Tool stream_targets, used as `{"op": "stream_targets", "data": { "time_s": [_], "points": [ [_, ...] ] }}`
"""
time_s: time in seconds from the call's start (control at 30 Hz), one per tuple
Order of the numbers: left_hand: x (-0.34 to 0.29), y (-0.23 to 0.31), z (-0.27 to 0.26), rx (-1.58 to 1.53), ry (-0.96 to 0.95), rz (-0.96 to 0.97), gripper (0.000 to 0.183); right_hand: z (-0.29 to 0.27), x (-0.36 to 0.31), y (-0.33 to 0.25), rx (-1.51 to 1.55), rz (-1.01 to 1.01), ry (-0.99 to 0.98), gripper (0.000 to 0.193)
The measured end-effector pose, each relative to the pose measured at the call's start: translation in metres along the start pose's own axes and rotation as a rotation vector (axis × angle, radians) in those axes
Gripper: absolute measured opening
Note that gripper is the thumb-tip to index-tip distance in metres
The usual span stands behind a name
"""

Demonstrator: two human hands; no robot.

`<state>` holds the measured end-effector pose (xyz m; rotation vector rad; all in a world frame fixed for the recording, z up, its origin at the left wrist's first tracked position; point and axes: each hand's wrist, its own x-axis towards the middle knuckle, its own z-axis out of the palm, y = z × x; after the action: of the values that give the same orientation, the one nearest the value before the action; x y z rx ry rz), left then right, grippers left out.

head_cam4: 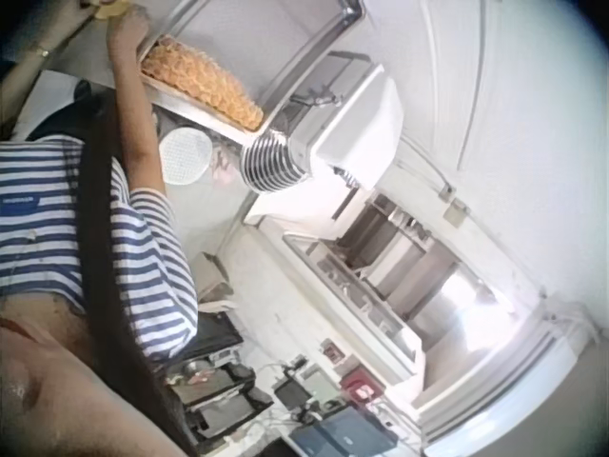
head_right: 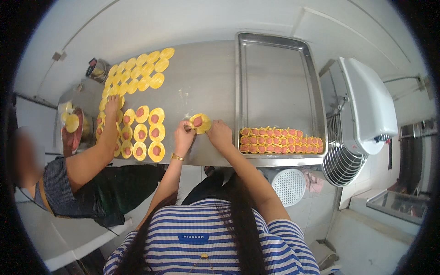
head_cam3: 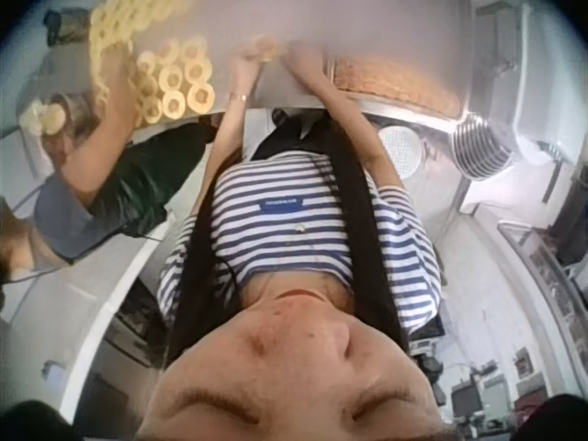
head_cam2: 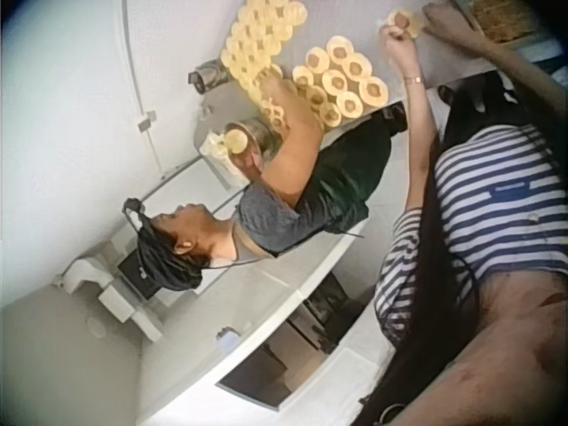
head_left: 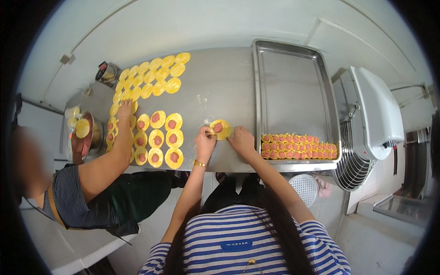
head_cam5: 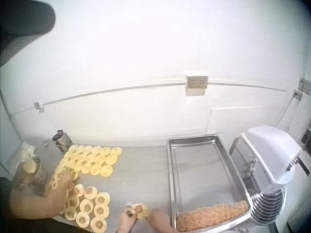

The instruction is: The person folds yellow dough circles with a pink filling into small pastries and places them on a metal tray. Another person adds filling to additional dough circles on the table. The finished pastries accumulate on the tray.

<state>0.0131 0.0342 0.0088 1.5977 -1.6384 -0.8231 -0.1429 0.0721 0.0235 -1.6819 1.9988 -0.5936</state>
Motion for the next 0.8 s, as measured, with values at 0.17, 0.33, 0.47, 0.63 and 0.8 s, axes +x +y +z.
{"op": "stream_targets", "data": {
  "time_s": [0.17, 0.33, 0.47, 0.63, 0.8],
  "points": [
    [-0.009, -0.014, -0.002, -0.197, -0.061, -0.009, 0.035, 0.026, 0.001, -0.006, 0.019, 0.090, 0.052, 0.027],
    [0.011, -0.027, -0.002, -0.322, -0.290, -0.122, 0.035, 0.034, 0.013, 0.009, 0.294, 0.067, 0.151, 0.021],
    [0.012, -0.025, 0.007, -0.547, -0.333, -0.274, 0.033, 0.044, 0.015, 0.015, 0.975, 0.246, 0.214, 0.014],
    [0.003, -0.015, 0.015, -0.587, -0.285, -0.274, 0.033, 0.041, 0.010, 0.023, 1.240, 0.240, 0.087, 0.032],
    [0.000, -0.011, 0.014, -0.658, -0.303, -0.235, 0.033, 0.034, 0.004, 0.018, 1.328, 0.261, 0.008, 0.034]
  ]
}}
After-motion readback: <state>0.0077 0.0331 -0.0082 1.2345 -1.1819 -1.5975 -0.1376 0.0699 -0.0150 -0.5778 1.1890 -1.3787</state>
